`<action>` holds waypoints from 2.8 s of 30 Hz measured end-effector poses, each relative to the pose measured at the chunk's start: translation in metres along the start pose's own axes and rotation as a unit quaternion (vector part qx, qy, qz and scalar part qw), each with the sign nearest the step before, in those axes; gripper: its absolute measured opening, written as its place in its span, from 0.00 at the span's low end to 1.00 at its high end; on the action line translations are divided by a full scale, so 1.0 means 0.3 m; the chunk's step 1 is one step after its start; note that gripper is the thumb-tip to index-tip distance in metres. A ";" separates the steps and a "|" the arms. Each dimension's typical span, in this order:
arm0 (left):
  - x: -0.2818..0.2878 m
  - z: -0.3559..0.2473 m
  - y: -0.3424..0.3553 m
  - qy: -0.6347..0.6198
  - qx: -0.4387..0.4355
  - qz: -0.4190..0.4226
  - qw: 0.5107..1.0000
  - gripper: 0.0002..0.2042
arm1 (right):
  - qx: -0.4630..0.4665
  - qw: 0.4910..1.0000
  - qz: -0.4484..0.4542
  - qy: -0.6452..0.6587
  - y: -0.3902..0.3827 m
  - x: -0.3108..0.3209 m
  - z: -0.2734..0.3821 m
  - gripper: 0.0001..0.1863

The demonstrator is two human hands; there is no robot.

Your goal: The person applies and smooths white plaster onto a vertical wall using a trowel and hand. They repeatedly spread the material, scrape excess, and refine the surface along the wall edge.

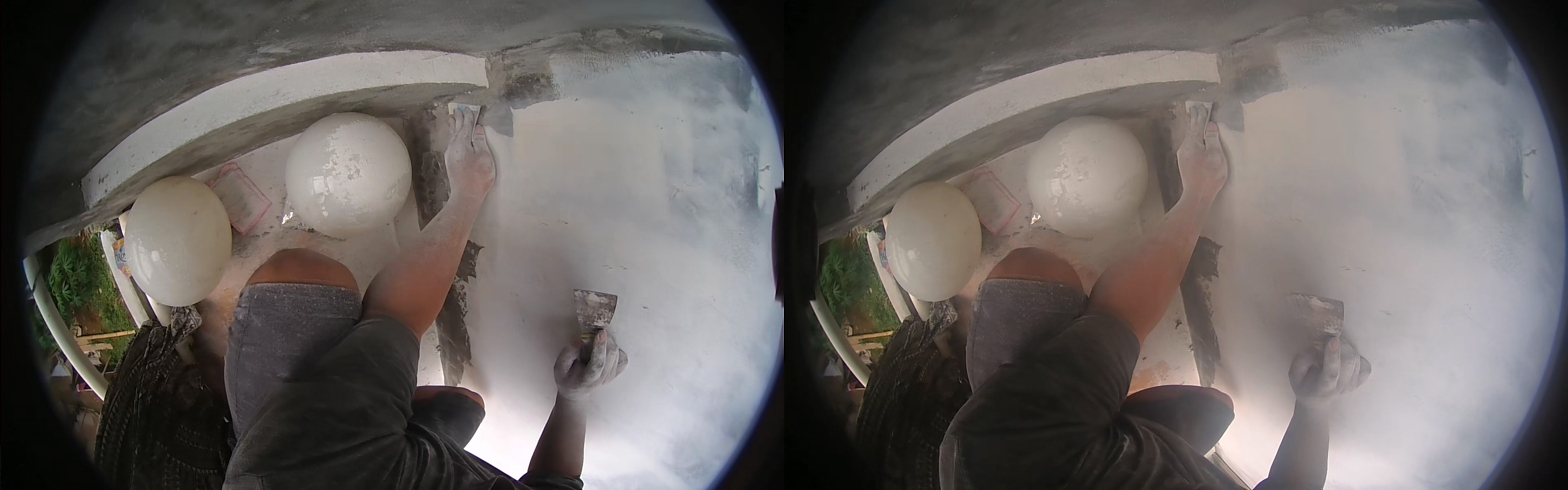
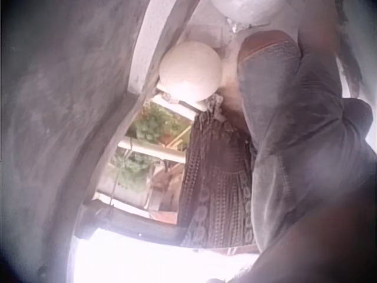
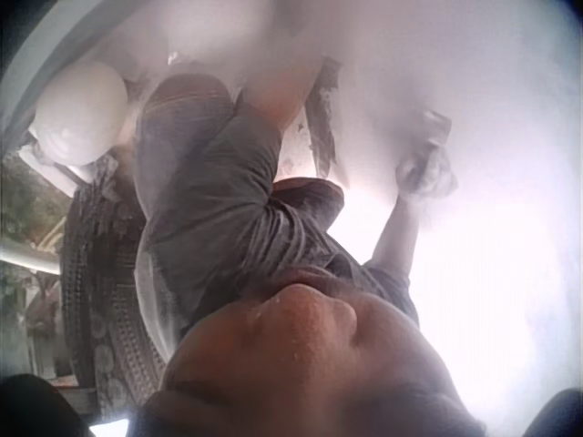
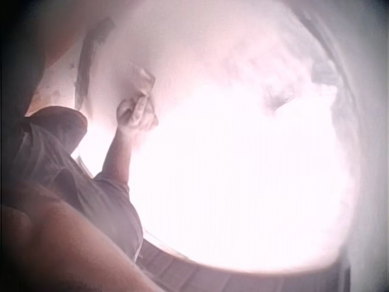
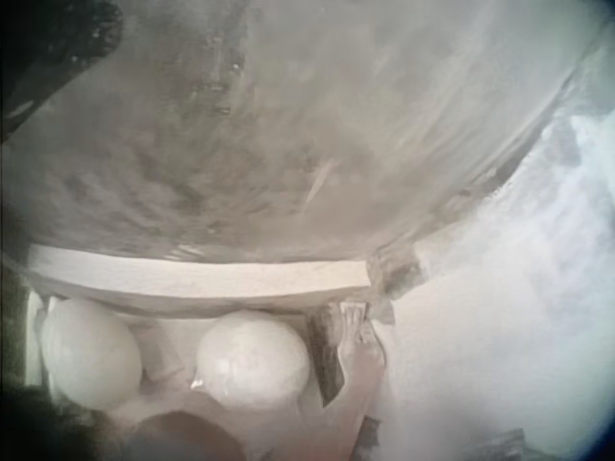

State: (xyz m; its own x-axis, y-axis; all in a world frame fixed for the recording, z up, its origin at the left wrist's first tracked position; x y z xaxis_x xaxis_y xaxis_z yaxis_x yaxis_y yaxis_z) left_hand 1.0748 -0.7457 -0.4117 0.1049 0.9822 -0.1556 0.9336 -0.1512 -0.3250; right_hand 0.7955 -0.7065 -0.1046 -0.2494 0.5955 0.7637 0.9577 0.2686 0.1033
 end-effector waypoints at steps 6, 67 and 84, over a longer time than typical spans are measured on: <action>0.004 0.117 0.026 -0.111 0.157 -0.035 0.981 0.21 | 0.006 1.000 -0.017 0.006 0.002 0.018 0.001 0.33; -0.127 -0.720 -0.104 0.011 -0.252 0.025 0.967 0.23 | -0.017 0.998 -0.033 0.059 0.047 0.015 -0.001 0.44; -0.096 -0.958 -0.143 0.022 -0.280 0.059 0.958 0.23 | -0.021 0.998 -0.019 0.059 0.061 0.031 -0.007 0.39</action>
State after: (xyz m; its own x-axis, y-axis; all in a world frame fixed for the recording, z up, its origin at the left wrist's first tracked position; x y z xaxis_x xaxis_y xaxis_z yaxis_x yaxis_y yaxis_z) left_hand 1.1302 -0.7357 -0.1252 0.2247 0.9674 -0.1171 0.9502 -0.1909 0.2464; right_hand 0.8109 -0.6978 -0.0941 -0.2691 0.4909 0.8286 0.9538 0.2554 0.1585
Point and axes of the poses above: each hand's wrist, its own y-axis towards the middle knuckle, its own x-axis out of the back of the hand, z = x × y, the point moved 7 cm from there along y, towards the middle knuckle, and after that the axes turned 13 degrees about x, right-handed, at the moved point
